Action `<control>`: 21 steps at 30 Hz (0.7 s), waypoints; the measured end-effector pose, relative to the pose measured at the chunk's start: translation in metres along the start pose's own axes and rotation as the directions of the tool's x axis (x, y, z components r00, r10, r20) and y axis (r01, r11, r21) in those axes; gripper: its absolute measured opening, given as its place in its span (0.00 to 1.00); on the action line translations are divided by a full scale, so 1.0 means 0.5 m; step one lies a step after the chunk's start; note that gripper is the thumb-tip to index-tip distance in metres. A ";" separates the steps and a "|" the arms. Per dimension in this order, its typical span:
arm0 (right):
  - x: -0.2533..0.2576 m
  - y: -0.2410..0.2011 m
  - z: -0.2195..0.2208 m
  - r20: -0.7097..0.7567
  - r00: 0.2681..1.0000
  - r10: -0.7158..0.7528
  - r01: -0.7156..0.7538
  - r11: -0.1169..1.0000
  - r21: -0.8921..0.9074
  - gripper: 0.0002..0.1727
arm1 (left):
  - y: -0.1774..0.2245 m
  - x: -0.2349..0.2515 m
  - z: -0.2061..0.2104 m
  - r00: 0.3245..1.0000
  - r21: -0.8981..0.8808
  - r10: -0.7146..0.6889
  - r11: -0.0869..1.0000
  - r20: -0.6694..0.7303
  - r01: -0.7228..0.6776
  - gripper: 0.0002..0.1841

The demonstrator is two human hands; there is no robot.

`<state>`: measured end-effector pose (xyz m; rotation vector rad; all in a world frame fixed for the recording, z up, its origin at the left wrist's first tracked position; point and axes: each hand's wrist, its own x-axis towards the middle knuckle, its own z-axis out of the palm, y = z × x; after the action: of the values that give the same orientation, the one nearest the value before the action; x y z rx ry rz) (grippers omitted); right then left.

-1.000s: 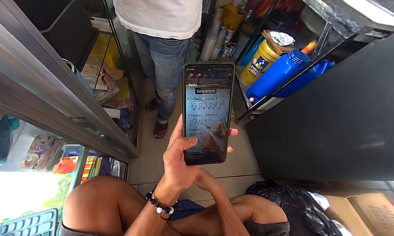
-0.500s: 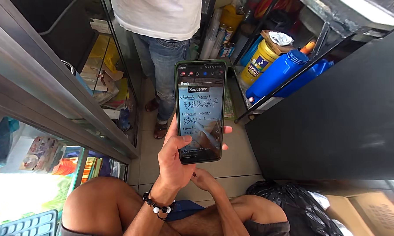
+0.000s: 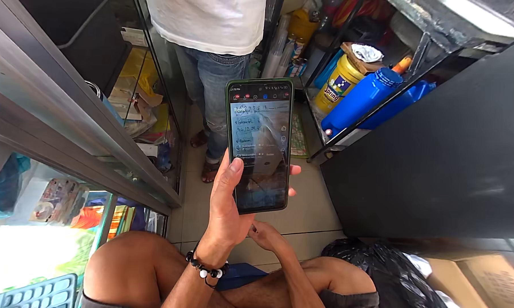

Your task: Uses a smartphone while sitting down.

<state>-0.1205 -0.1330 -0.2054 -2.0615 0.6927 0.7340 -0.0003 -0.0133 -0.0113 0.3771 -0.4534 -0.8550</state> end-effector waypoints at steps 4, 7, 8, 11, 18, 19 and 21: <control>0.002 0.004 0.002 -0.010 1.000 -0.002 0.002 1.000 0.018 0.26 | -0.001 -0.002 -0.004 1.000 -0.047 0.012 0.999 0.028 -0.011 0.30; 0.006 0.006 0.004 -0.007 1.000 0.010 -0.010 1.000 0.030 0.27 | 0.001 -0.003 -0.003 0.999 -0.097 0.018 0.995 0.042 -0.014 0.29; 0.012 0.013 0.008 -0.008 1.000 0.002 -0.002 1.000 0.025 0.26 | 0.002 -0.004 -0.002 0.999 -0.106 0.019 0.994 0.042 -0.014 0.29; 0.027 0.033 0.015 -0.016 1.000 -0.026 0.026 1.000 -0.005 0.26 | 0.009 -0.003 0.003 0.998 -0.124 0.028 0.992 0.056 -0.021 0.29; 0.031 0.042 0.021 -0.005 1.000 0.002 -0.002 1.000 0.000 0.27 | 0.034 -0.007 0.009 0.993 -0.160 0.078 0.985 0.092 -0.063 0.29; 0.031 0.042 0.022 0.001 1.000 0.010 -0.010 1.000 -0.001 0.28 | 0.038 -0.008 0.010 0.991 -0.168 0.089 0.983 0.103 -0.071 0.29; 0.031 0.043 0.024 0.005 1.000 0.026 -0.026 1.000 -0.001 0.28 | 0.049 -0.009 0.011 0.987 -0.192 0.104 0.978 0.125 -0.079 0.30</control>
<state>-0.1279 -0.1375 -0.2332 -2.0540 0.7174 0.7538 0.0097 0.0040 0.0045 0.1253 -0.5064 -0.8284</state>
